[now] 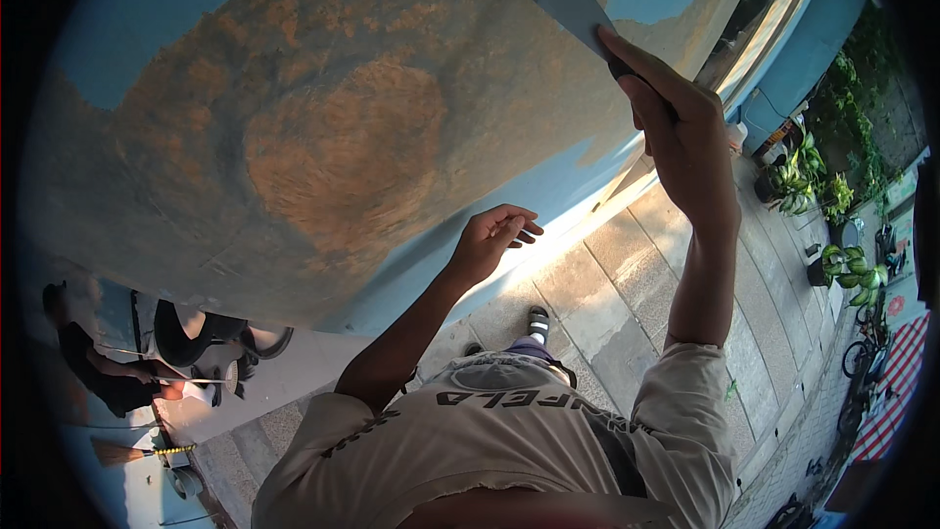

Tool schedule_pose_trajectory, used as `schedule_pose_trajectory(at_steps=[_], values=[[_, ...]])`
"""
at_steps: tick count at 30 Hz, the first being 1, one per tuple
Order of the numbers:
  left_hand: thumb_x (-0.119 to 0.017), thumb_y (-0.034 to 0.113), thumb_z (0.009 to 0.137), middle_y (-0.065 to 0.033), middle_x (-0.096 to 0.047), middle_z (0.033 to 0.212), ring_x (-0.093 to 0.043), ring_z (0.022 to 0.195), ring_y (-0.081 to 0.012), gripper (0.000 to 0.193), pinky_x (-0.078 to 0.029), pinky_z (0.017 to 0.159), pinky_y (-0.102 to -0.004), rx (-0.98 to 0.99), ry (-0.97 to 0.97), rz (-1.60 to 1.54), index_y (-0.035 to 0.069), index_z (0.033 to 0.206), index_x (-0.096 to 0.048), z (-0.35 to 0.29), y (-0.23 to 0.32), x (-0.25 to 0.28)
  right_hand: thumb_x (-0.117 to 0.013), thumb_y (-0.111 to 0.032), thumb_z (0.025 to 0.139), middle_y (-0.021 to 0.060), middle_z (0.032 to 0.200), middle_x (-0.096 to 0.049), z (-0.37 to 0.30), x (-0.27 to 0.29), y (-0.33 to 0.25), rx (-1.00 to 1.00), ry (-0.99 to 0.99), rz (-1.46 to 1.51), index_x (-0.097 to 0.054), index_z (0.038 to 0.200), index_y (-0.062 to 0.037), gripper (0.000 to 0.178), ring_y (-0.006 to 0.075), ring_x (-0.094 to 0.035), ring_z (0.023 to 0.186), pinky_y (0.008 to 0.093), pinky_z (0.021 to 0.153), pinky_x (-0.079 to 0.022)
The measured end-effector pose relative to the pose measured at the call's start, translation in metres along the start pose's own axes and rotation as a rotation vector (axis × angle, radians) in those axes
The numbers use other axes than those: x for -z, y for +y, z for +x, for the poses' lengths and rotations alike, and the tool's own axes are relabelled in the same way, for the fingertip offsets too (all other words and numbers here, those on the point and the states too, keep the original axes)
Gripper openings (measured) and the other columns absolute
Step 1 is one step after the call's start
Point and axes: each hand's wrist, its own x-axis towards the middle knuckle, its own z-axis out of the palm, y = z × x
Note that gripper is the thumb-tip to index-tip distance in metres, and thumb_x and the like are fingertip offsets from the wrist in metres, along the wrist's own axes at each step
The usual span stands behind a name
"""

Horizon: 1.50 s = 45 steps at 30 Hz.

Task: The person scrapes peeling paint from an exterior wall using a putty knife.

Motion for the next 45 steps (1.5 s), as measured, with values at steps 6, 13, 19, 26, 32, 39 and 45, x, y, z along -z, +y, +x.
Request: schedule_pose_trajectory(at_steps=[6,13,19,26,32,39,45], values=[[-0.047,0.021,0.102,-0.0104,-0.070,0.106,-0.066,0.098,-0.0179,0.027,-0.052,0.087,-0.0345,0.013,0.012,-0.003,0.004,0.115,-0.062,-0.002,-0.004,-0.002,-0.060,-0.019,0.094,0.0129,0.080,-0.070,-0.122,-0.005,0.112,-0.563,-0.219,-0.459,-0.063,0.128,-0.0197,0.034,0.0250,-0.068,0.067,0.0367,0.064,-0.053],[-0.049,0.027,0.102,-0.0093,-0.070,0.106,-0.065,0.098,-0.0174,0.031,-0.050,0.087,-0.0337,-0.047,-0.029,-0.002,0.004,0.118,-0.061,0.023,0.002,-0.026,-0.055,-0.007,0.097,0.0019,0.069,-0.057,-0.141,-0.025,0.109,-0.626,0.013,0.435,-0.056,0.129,0.0010,0.033,0.0036,-0.050,0.057,0.0207,0.049,-0.041],[-0.052,0.036,0.100,-0.0144,-0.059,0.125,-0.053,0.122,-0.0239,0.046,-0.038,0.106,-0.0399,-0.276,-0.085,-0.128,0.005,0.134,-0.046,0.055,0.048,-0.057,-0.052,-0.005,0.096,0.0089,0.078,-0.061,-0.101,-0.040,0.088,-0.472,-0.105,1.017,-0.047,0.128,0.0018,0.033,0.0121,-0.059,0.058,0.0228,0.048,-0.045],[-0.042,0.046,0.101,-0.0205,-0.065,0.113,-0.062,0.109,-0.0253,0.054,-0.048,0.096,-0.0398,-0.489,0.106,-0.211,0.000,0.127,-0.051,0.089,0.096,-0.071,-0.054,-0.008,0.094,0.0107,0.078,-0.059,-0.058,-0.055,0.097,-0.333,-0.332,1.273,-0.041,0.134,-0.0009,0.042,0.0157,-0.059,0.052,0.0247,0.042,-0.044],[-0.043,0.037,0.103,-0.0191,-0.068,0.098,-0.068,0.091,-0.0236,0.041,-0.055,0.076,-0.0334,-0.517,0.324,-0.282,0.000,0.113,-0.058,0.098,0.114,-0.085,-0.054,-0.010,0.094,0.0044,0.064,-0.040,-0.044,-0.068,0.121,-0.408,-0.712,1.995,-0.014,0.155,-0.0210,0.074,0.0085,-0.035,0.035,0.0207,0.031,-0.028],[-0.044,0.038,0.103,-0.0122,-0.064,0.067,-0.065,0.063,-0.0199,0.042,-0.055,0.063,-0.0359,-0.535,0.592,-0.412,0.000,0.101,-0.060,0.108,0.130,-0.097,-0.050,-0.004,0.095,0.0005,0.060,-0.037,-0.026,-0.062,0.131,-0.399,-0.851,1.829,-0.018,0.155,-0.0229,0.070,0.0050,-0.025,0.035,0.0194,0.030,-0.023],[-0.045,0.037,0.103,-0.0072,-0.057,0.057,-0.058,0.049,-0.0150,0.042,-0.052,0.052,-0.0326,-0.601,0.772,-0.314,-0.001,0.094,-0.059,0.115,0.136,-0.099,-0.049,0.001,0.095,-0.0004,0.059,-0.038,-0.014,-0.064,0.129,-0.582,-1.016,2.105,-0.054,0.121,-0.0104,0.029,0.0059,-0.032,0.039,0.0203,0.033,-0.024]])
